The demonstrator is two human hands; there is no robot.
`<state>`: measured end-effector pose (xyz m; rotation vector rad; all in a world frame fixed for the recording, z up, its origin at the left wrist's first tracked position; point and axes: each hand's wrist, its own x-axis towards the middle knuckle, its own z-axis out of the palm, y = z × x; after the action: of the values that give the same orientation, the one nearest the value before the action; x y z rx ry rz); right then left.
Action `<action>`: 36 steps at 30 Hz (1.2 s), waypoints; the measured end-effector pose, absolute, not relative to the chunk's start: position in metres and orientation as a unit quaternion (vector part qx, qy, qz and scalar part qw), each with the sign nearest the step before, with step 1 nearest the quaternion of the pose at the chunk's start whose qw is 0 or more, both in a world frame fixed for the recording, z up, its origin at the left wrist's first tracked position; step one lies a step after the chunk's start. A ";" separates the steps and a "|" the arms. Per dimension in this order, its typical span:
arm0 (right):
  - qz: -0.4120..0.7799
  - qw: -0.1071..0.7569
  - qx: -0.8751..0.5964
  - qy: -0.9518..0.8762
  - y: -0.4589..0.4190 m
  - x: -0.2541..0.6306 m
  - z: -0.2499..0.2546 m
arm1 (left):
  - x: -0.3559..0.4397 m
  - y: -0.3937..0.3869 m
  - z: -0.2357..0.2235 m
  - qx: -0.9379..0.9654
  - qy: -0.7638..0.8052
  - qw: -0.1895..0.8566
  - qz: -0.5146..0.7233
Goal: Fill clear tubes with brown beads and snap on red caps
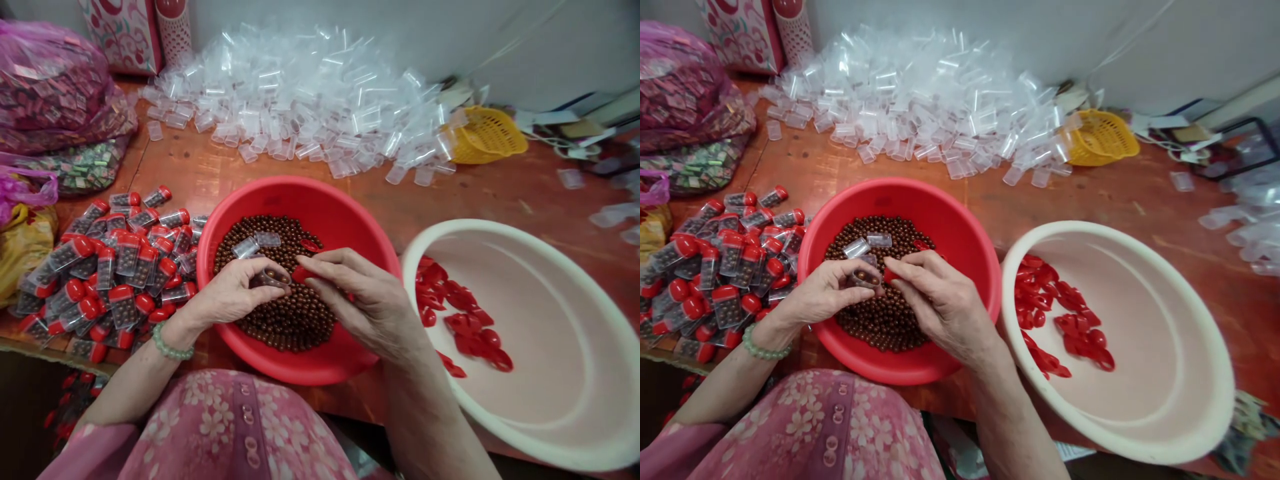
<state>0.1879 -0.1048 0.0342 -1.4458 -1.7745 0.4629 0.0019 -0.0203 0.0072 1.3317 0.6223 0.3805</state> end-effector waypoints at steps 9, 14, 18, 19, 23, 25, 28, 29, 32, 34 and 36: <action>0.162 0.458 -0.595 -0.640 -0.108 0.187 0.035 | 0.003 -0.018 0.010 0.554 0.286 0.762 0.174; 0.183 0.461 -0.575 -0.651 -0.092 0.155 0.031 | 0.002 -0.019 0.005 0.583 0.251 0.748 0.193; 0.176 0.463 -0.586 -0.641 -0.089 0.146 0.027 | 0.002 -0.020 0.003 0.596 0.233 0.741 0.205; 0.174 0.468 -0.589 -0.636 -0.090 0.145 0.026 | 0.002 -0.019 0.002 0.597 0.232 0.739 0.207; 0.140 0.466 -0.583 -0.651 -0.092 0.146 0.021 | 0.003 -0.019 -0.001 0.602 0.234 0.734 0.209; 0.120 0.429 -0.572 -0.688 -0.092 0.149 0.019 | 0.003 -0.018 -0.001 0.591 0.244 0.741 0.204; 0.099 0.334 -0.564 -0.749 -0.093 0.152 0.014 | 0.003 -0.017 0.000 0.522 0.257 0.789 0.196; 0.092 0.303 -0.565 -0.762 -0.093 0.153 0.012 | 0.003 -0.017 0.001 0.490 0.258 0.810 0.193; 0.055 0.270 -0.573 -0.772 -0.092 0.149 0.003 | 0.004 -0.016 0.003 0.414 0.251 0.856 0.184; 0.007 0.284 -0.578 -0.765 -0.091 0.145 -0.001 | 0.005 -0.017 0.003 0.399 0.240 0.863 0.195; -0.043 0.295 -0.572 -0.764 -0.089 0.142 -0.001 | 0.004 -0.017 0.003 0.393 0.223 0.869 0.202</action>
<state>0.1421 -0.0891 -0.0009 -1.5222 -2.0333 -0.1147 0.0041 -0.0168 0.0025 0.8225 0.4667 0.4232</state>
